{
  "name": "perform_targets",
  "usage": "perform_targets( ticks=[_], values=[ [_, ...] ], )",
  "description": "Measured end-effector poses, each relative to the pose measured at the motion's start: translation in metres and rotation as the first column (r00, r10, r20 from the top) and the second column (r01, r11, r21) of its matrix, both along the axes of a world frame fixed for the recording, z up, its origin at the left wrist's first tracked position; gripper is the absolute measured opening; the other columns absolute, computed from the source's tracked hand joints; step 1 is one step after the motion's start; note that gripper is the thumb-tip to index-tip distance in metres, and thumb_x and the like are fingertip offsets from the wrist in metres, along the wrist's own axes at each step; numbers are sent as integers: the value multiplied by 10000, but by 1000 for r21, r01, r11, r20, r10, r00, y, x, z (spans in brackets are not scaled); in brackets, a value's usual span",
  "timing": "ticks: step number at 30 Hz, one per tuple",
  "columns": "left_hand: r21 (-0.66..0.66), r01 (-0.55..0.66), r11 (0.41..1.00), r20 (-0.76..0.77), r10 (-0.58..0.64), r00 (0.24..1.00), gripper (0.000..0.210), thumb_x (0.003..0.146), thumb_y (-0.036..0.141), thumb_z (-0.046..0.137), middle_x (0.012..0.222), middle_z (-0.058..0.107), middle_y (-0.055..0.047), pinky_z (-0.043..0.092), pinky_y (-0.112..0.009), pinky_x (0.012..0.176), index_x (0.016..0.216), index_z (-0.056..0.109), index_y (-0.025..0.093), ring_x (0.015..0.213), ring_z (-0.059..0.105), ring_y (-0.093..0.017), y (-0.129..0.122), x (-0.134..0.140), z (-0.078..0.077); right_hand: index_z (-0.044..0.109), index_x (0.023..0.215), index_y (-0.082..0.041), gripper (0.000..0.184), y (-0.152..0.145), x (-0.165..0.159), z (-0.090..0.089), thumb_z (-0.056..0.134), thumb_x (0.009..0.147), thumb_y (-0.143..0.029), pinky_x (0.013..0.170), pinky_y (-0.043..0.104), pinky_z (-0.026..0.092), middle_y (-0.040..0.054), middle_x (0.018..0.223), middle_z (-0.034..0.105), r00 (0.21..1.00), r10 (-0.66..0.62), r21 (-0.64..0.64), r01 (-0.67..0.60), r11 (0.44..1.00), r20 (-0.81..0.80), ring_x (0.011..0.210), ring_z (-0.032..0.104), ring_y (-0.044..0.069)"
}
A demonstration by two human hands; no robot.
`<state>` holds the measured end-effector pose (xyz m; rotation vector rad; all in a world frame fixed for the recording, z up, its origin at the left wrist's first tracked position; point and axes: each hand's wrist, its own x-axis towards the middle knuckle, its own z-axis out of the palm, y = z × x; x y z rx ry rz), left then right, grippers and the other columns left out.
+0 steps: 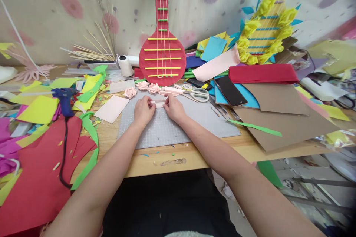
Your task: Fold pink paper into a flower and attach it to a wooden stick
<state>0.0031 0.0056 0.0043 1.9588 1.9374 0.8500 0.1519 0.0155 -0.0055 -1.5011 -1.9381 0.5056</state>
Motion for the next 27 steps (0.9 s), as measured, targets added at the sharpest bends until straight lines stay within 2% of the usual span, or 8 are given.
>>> perform_targets(
  ticks=[11,22,27],
  values=[
    [43,-17,999,-154,24,988,189,742,237,558,754,634,-16,375,-332,762,922,507,208,875,532,-230,2,3,-2,440,1107,-187,326,-2,-2,1,428,789,-119,727,300,417,53,940,615,991,14,52,-21,998,134,860,550,180],
    [43,-7,999,-186,14,982,109,764,262,552,759,625,-29,375,-334,741,855,522,208,843,525,-231,1,2,-1,456,1111,-191,300,-2,-3,0,400,821,-142,739,303,416,69,988,627,980,5,86,-22,996,199,909,556,195],
    [28,62,998,-239,-53,970,98,787,240,517,797,630,-48,368,-351,763,862,571,209,868,513,-245,3,2,-2,451,1125,-197,303,-2,-3,-1,387,834,-143,748,299,412,68,1010,625,973,8,85,-28,996,229,924,553,191]
  ],
)
